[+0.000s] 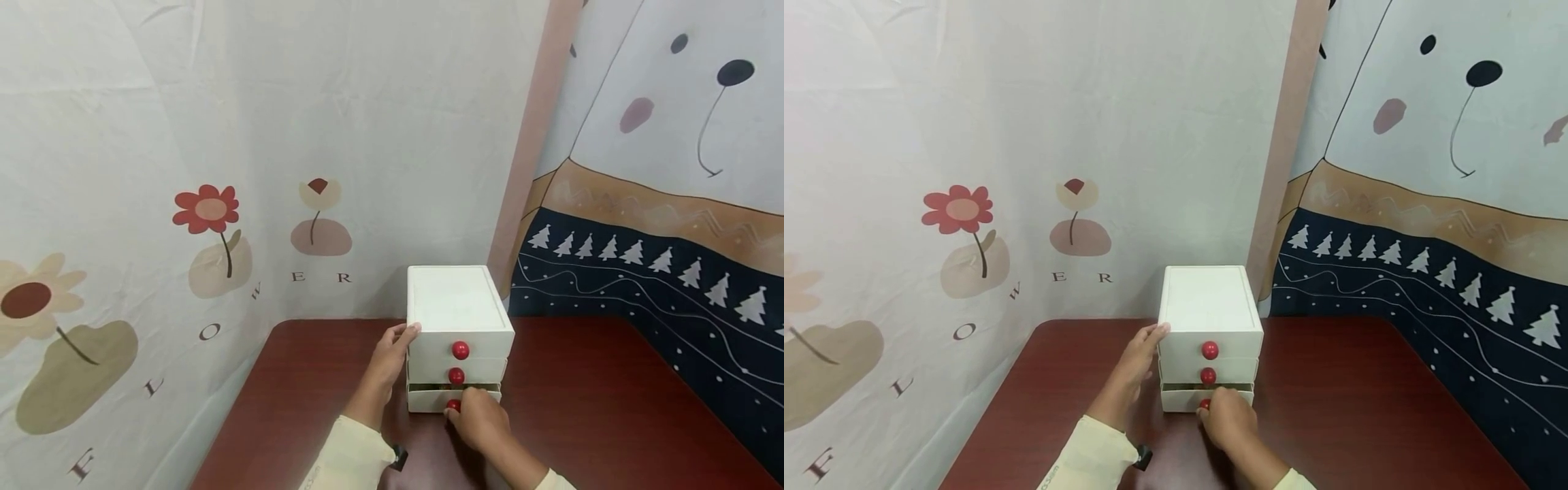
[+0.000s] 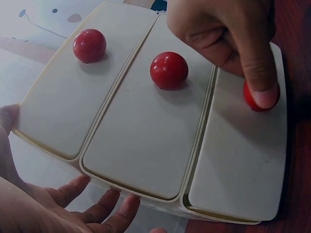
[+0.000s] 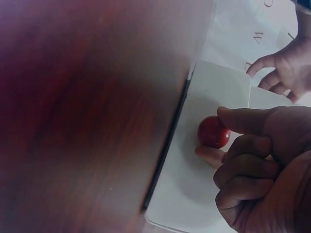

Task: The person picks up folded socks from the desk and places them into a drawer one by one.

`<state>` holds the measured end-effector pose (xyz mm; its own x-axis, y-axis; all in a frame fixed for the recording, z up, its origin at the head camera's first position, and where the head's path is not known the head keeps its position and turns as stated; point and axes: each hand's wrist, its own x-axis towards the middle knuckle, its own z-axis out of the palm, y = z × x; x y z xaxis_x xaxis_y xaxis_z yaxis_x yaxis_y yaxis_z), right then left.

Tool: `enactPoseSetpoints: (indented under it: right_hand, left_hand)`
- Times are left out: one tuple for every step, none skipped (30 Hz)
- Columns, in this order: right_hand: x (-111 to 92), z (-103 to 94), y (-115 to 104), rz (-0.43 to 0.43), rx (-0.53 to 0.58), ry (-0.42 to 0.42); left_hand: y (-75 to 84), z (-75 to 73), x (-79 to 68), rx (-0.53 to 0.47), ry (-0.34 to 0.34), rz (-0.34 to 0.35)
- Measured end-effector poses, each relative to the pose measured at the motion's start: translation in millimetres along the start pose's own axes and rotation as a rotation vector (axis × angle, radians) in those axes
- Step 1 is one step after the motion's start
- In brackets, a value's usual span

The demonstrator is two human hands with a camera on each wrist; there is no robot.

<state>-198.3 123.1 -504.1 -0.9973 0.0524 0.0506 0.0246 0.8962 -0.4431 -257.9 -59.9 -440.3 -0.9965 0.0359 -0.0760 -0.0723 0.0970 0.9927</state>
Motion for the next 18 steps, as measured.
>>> enactPoseSetpoints:
  right_hand:
    - [2.1, 0.4, 0.6, 0.005, 0.006, -0.003]
    - [4.0, 0.7, 0.9, 0.011, 0.016, -0.008]
    - [5.7, 0.7, 1.1, 0.017, 0.024, -0.012]
    - [7.2, 1.0, 1.8, 0.018, 0.029, -0.007]
    - [8.6, 1.3, 2.4, 0.013, 0.031, -0.001]
    - [10.0, 1.6, 3.0, 0.007, 0.033, 0.006]
    - [11.3, 1.5, 3.5, 0.004, 0.035, 0.013]
    - [12.3, 1.3, 3.5, 0.005, 0.038, 0.015]
    - [12.9, 0.9, 3.3, 0.005, 0.038, 0.02]
    - [13.5, 0.7, 3.1, 0.006, 0.041, 0.023]
    - [13.8, 0.3, 2.7, 0.011, 0.043, 0.02]
    - [14.0, 0.0, 2.4, 0.014, 0.044, 0.018]
    - [14.0, -0.3, 2.0, 0.018, 0.045, 0.015]
    - [13.9, -0.7, 1.6, 0.022, 0.047, 0.012]
    - [13.9, -0.8, 1.6, 0.022, 0.049, 0.012]
    - [14.0, -0.8, 1.7, 0.022, 0.05, 0.011]
    - [14.2, -0.7, 1.9, 0.021, 0.051, 0.011]
    - [14.4, -0.6, 2.1, 0.021, 0.052, 0.01]
  left_hand:
    - [-0.3, 0.0, 0.0, -0.002, 0.0, 0.0]
    - [-0.4, -0.1, -0.1, -0.004, 0.0, -0.001]
    - [-0.4, -0.2, -0.1, -0.006, 0.001, 0.0]
    - [-0.8, 0.0, 0.0, -0.008, 0.002, -0.001]
    - [-0.9, 0.0, 0.0, -0.008, 0.002, 0.0]
    - [-0.9, 0.1, 0.0, -0.008, 0.003, 0.001]
    - [-0.8, 0.1, -0.2, -0.009, 0.003, 0.002]
    - [-0.9, 0.1, -0.1, -0.009, 0.004, 0.003]
    - [-0.9, 0.2, 0.0, -0.012, 0.005, 0.002]
    - [-0.8, 0.3, -0.2, -0.013, 0.005, 0.001]
    - [-0.4, 0.5, -0.3, -0.013, 0.005, 0.0]
    - [0.1, 0.7, -0.4, -0.015, 0.006, -0.004]
    - [0.5, 1.0, -0.3, -0.019, 0.007, -0.007]
    - [0.9, 1.3, -0.3, -0.02, 0.008, -0.011]
    - [1.5, 1.5, -0.4, -0.022, 0.009, -0.016]
    - [1.9, 1.8, -0.5, -0.023, 0.01, -0.019]
    - [2.2, 2.0, -0.5, -0.026, 0.012, -0.023]
    - [2.6, 2.2, -0.6, -0.028, 0.014, -0.026]
